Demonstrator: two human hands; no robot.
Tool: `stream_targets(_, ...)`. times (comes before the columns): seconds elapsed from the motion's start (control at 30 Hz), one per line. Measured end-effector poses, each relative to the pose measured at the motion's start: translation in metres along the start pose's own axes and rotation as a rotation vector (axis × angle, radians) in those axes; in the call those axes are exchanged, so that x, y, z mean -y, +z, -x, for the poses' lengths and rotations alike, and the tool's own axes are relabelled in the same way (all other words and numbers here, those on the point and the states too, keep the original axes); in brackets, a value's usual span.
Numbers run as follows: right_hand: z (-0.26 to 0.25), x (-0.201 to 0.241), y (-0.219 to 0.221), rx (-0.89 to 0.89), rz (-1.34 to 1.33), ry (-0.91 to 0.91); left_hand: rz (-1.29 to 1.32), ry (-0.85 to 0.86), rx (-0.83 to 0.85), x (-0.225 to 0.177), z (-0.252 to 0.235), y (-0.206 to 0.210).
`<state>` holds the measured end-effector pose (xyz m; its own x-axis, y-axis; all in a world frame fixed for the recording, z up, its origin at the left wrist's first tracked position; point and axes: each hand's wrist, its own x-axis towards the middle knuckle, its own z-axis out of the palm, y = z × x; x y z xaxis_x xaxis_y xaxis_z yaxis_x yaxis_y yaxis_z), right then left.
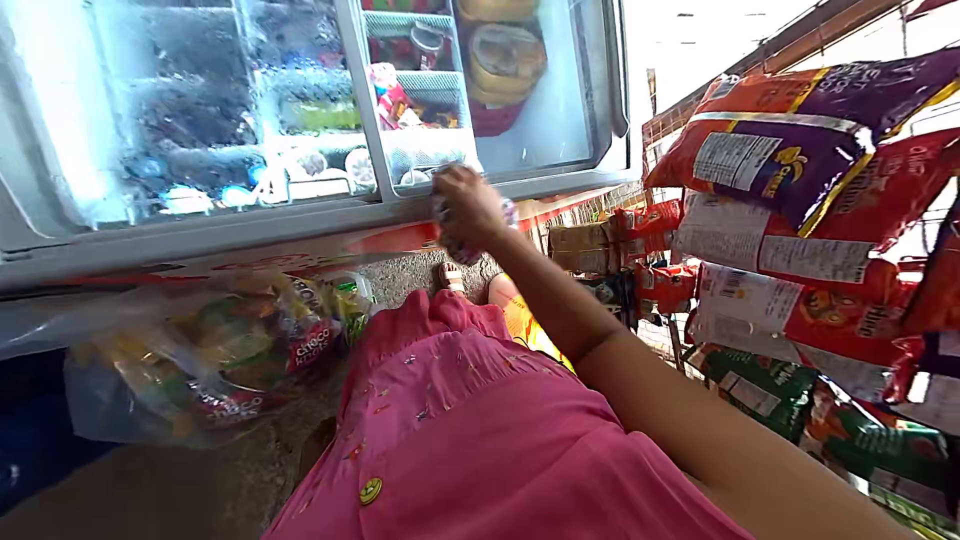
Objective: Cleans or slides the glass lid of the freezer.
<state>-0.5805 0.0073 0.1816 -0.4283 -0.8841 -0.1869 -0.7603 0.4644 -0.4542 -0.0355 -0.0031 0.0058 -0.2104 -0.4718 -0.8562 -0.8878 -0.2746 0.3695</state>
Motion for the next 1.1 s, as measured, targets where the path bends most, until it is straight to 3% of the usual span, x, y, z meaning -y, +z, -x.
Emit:
stream_targets(0.1,-0.014,0.054,0.027,0.145,-0.199,-0.281,-0.105,-0.019,0.052,-0.007,-0.022,0.012)
stream_targets(0.17,-0.014,0.075,0.037,0.285,-0.333,-0.427,-0.165,-0.037,0.071,-0.050,-0.006,0.013)
stream_targets(0.3,-0.005,0.054,0.007,0.313,-0.485,-0.478,-0.060,0.044,0.042,-0.058,0.006,0.011)
stream_targets(0.47,0.022,-0.046,-0.106,0.213,-0.258,-0.295,-0.041,-0.116,0.033,-0.054,0.009,0.019)
stream_targets(0.53,0.042,-0.085,-0.154,0.241,-0.073,-0.137,-0.073,-0.165,0.067,-0.044,0.003,0.025)
stream_targets(0.63,0.059,-0.122,-0.191,0.280,0.160,0.160,-0.119,-0.228,0.117,-0.078,0.004,0.031)
stream_targets(0.7,0.052,-0.141,-0.181,0.292,0.194,0.300,-0.122,-0.188,0.122,-0.107,0.005,0.032)
stream_targets(0.87,0.022,-0.165,-0.113,0.234,0.112,0.368,0.007,-0.133,0.075,-0.209,0.014,0.030)
stream_targets(1.1,0.019,-0.151,-0.108,0.207,0.113,0.336,0.040,-0.058,0.072,-0.242,0.020,0.034)
